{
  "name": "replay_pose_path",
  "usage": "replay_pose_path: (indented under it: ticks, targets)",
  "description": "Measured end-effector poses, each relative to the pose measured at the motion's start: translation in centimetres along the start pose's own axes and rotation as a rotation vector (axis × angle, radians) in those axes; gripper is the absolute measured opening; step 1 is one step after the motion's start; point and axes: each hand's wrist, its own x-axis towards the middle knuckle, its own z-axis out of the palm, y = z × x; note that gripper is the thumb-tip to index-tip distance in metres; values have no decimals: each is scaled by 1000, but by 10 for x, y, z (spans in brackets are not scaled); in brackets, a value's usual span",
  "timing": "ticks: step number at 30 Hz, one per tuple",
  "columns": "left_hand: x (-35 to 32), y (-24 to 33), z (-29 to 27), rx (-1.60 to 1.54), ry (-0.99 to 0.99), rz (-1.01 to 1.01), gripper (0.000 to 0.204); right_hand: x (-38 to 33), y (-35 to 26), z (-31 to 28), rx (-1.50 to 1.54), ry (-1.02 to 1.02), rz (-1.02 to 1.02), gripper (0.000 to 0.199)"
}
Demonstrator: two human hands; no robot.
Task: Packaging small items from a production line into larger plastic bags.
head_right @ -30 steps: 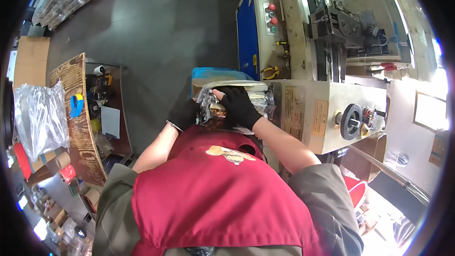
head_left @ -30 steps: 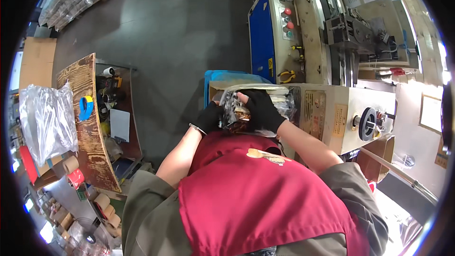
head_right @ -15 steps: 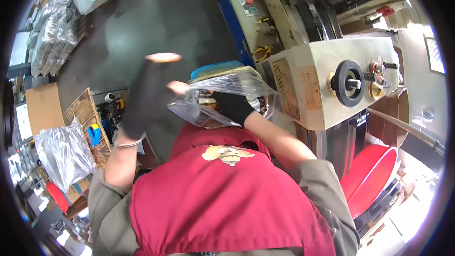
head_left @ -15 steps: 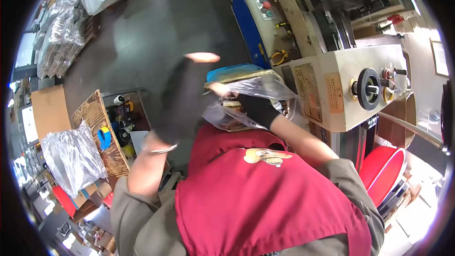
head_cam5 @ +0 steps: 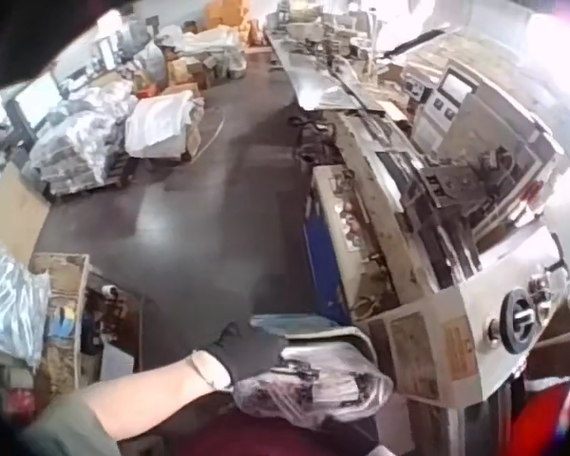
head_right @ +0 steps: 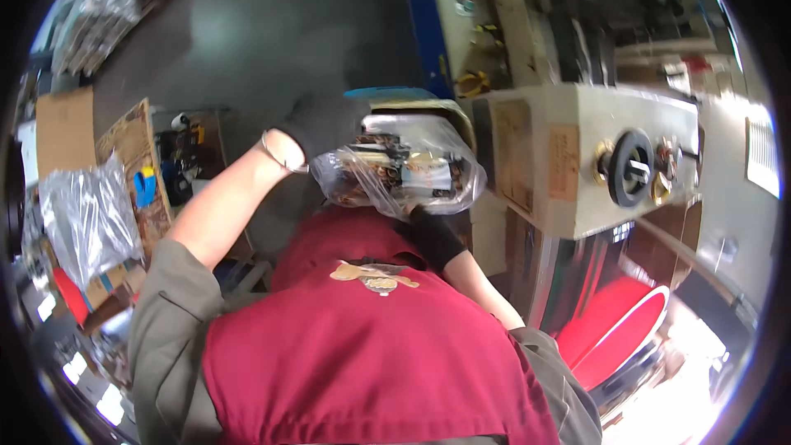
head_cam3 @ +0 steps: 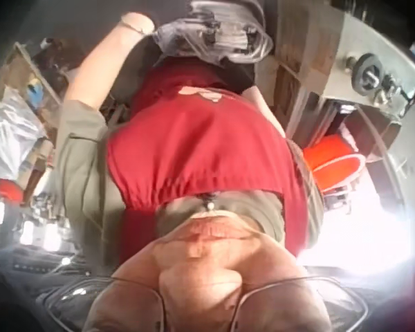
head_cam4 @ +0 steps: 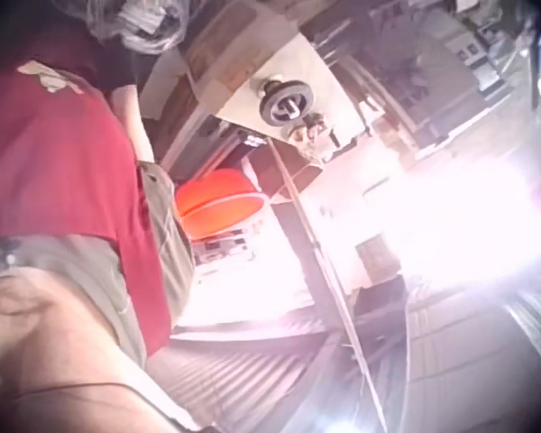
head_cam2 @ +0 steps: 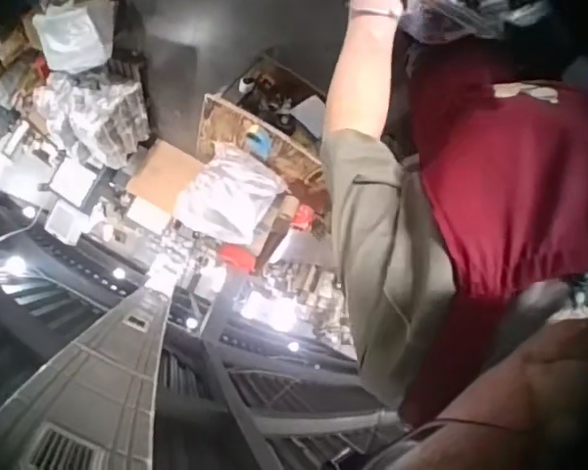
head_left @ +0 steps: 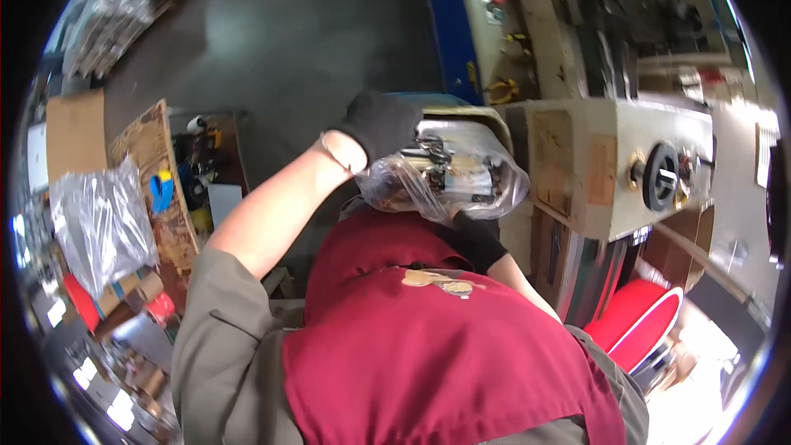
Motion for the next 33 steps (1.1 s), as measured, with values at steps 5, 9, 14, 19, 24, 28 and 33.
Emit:
replay_pose_path:
  ticks: [5, 9, 14, 19, 24, 28, 33]
  targets:
    - [-164, -78, 77, -572, 284, -355, 26, -4, -37, 56, -476, -434, -145, 25]
    - [-337, -92, 69, -1232, 208, -819, 43, -6, -95, 173, -367, -707, -160, 25]
    - [-525, -101, 28, -1336, 765, -903, 37, -7, -144, 344, -574, -897, -467, 29]
    - [-651, -141, 63, -1180, 1107, -1061, 42, 15, -127, 558, -330, -975, -172, 33]
    - [-743, -211, 127, -706, 1091, -1417, 39, 52, -84, 705, -811, -994, -329, 31]
    - [-789, -248, 141, -354, 1009, -1483, 32, 32, -64, 812, -1092, -1185, -546, 26]
    - [-781, -289, 161, -146, 1186, -1353, 16, -11, 0, 928, -933, -1527, 174, 17]
